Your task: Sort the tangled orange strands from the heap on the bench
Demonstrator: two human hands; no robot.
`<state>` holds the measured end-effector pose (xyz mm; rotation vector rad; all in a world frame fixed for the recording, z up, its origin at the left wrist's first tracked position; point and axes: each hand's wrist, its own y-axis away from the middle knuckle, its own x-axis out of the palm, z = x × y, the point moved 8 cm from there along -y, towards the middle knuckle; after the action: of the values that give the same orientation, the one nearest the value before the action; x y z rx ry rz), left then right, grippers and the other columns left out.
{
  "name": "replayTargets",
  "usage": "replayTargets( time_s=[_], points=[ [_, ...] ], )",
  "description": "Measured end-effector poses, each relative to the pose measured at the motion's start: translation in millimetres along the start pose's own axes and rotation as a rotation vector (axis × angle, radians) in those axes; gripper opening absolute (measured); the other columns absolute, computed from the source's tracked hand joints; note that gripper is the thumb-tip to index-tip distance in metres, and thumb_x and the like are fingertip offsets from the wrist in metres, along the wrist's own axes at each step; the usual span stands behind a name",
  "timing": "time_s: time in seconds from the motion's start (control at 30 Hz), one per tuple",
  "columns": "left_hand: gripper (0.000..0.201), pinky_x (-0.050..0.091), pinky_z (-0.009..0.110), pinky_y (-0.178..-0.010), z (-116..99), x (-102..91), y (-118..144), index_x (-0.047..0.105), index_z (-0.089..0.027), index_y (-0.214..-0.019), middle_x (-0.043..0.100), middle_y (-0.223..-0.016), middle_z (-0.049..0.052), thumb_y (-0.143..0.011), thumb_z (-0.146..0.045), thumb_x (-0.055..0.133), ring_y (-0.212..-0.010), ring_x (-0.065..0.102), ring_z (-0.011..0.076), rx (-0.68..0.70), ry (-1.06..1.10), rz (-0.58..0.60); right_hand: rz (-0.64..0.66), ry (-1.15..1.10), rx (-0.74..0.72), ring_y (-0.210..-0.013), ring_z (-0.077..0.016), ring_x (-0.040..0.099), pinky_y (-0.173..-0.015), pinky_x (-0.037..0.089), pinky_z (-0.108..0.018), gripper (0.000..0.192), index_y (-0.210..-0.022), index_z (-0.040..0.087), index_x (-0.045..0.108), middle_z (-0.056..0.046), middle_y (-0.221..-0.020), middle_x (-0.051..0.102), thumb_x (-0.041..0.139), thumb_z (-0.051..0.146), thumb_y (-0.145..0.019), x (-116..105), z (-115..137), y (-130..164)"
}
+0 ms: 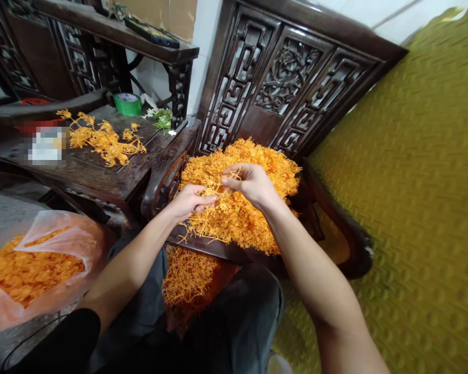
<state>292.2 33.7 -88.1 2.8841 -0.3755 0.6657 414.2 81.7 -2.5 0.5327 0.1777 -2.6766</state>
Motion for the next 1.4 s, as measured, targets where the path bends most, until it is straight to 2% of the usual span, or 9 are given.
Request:
replayTargets(
  time_s=[0.13,0.27,0.43,0.6,0.73,0.83,0.97,1.17,1.4],
  points=[
    [0.013,0.011,0.019,-0.040,-2.3,3.5,3.9,0.063,-0.009,-0.080,0.066,-0.066,0.005,-0.084,-0.006,0.075,-0.037,0.033,-0.0010,-0.040,0.021,-0.018,-0.296,-0.213,-0.013,-0.056,-0.0140,0.062,-0.055,0.053,-0.030,0.035,-0.077,0.016,0.068,-0.003,-0.067,0.066,0.094,0.030,-0.057,-24.6,-2.6,-10.2],
    [0.025,0.009,0.020,-0.039,8.7,-5.7,5.8,0.057,-0.011,-0.070,0.067,-0.063,0.009,-0.078,-0.002,0.080,-0.034,0.032,-0.0007,-0.122,0.017,0.003,-0.683,-0.463,-0.254,-0.056,-0.0086,0.056,-0.056,0.052,-0.025,0.024,-0.068,0.021,0.059,0.002,-0.068,0.061,0.083,0.021,-0.066,-107.0,0.5,-17.1],
    [0.022,0.014,0.018,-0.040,5.4,-17.3,1.5,0.060,-0.011,-0.079,0.070,-0.076,0.012,-0.079,-0.009,0.082,-0.040,0.040,0.0002,-0.023,0.175,0.004,-0.699,-0.227,-0.219,-0.066,-0.0145,0.062,-0.067,0.060,-0.034,0.021,-0.088,0.020,0.074,-0.002,-0.075,0.064,0.082,0.027,-0.070,-149.5,-12.8,-14.0],
    [0.025,0.017,0.017,-0.040,4.3,-10.0,0.8,0.059,-0.011,-0.084,0.069,-0.075,0.010,-0.078,-0.012,0.084,-0.041,0.040,0.0003,0.015,0.269,0.011,-0.699,0.393,-0.161,-0.100,-0.0287,0.069,-0.100,0.056,-0.053,0.047,-0.117,0.013,0.074,-0.014,-0.108,0.069,0.075,0.033,-0.075,-141.5,-30.1,-11.0],
    [0.025,0.020,0.017,-0.041,5.9,-1.3,-2.6,0.060,-0.011,-0.085,0.069,-0.077,0.008,-0.078,-0.013,0.084,-0.042,0.041,0.0001,0.061,0.357,-0.009,-0.582,0.718,-0.316,-0.142,-0.0363,0.048,-0.118,0.041,-0.057,0.071,-0.149,0.016,0.053,-0.021,-0.153,0.048,0.069,0.045,-0.086,-102.8,-7.2,-4.2],
    [0.026,0.021,0.018,-0.042,6.7,7.4,-7.8,0.064,-0.010,-0.089,0.067,-0.077,0.006,-0.078,-0.018,0.086,-0.044,0.042,0.0004,0.108,0.404,-0.001,-0.374,0.508,-0.304,-0.108,-0.0278,0.068,-0.091,0.059,-0.045,0.057,-0.138,0.019,0.061,-0.016,-0.127,0.067,0.056,0.058,-0.096,-50.9,1.8,15.0],
    [0.038,0.024,0.016,-0.043,4.7,11.4,-9.5,0.059,-0.012,-0.086,0.064,-0.074,-0.001,-0.068,-0.019,0.092,-0.044,0.043,0.0004,0.179,0.496,-0.031,-0.092,0.341,-0.189,-0.068,-0.0179,0.064,-0.059,0.052,-0.030,0.053,-0.115,0.016,0.070,-0.008,-0.087,0.071,0.067,0.062,-0.089,18.4,-2.0,39.6],
    [0.039,0.022,0.016,-0.042,5.4,14.9,-4.5,0.055,-0.013,-0.083,0.064,-0.071,0.000,-0.068,-0.019,0.091,-0.042,0.041,0.0008,0.131,0.451,-0.032,-0.181,0.120,-0.074,-0.044,-0.0121,0.046,-0.043,0.036,-0.025,0.063,-0.133,0.016,0.063,0.003,-0.058,0.055,0.068,0.061,-0.089,17.5,-10.5,39.6],
    [0.016,0.014,0.016,-0.040,10.2,12.9,-4.9,0.060,-0.009,-0.082,0.060,-0.067,0.002,-0.084,-0.007,0.075,-0.041,0.030,-0.0015,0.011,0.393,-0.078,-0.055,0.156,-0.034,-0.045,-0.0068,0.031,-0.042,0.022,-0.023,0.056,-0.066,0.018,0.055,0.004,-0.051,0.041,0.071,0.069,-0.083,-3.6,-19.2,18.6]
  ],
)
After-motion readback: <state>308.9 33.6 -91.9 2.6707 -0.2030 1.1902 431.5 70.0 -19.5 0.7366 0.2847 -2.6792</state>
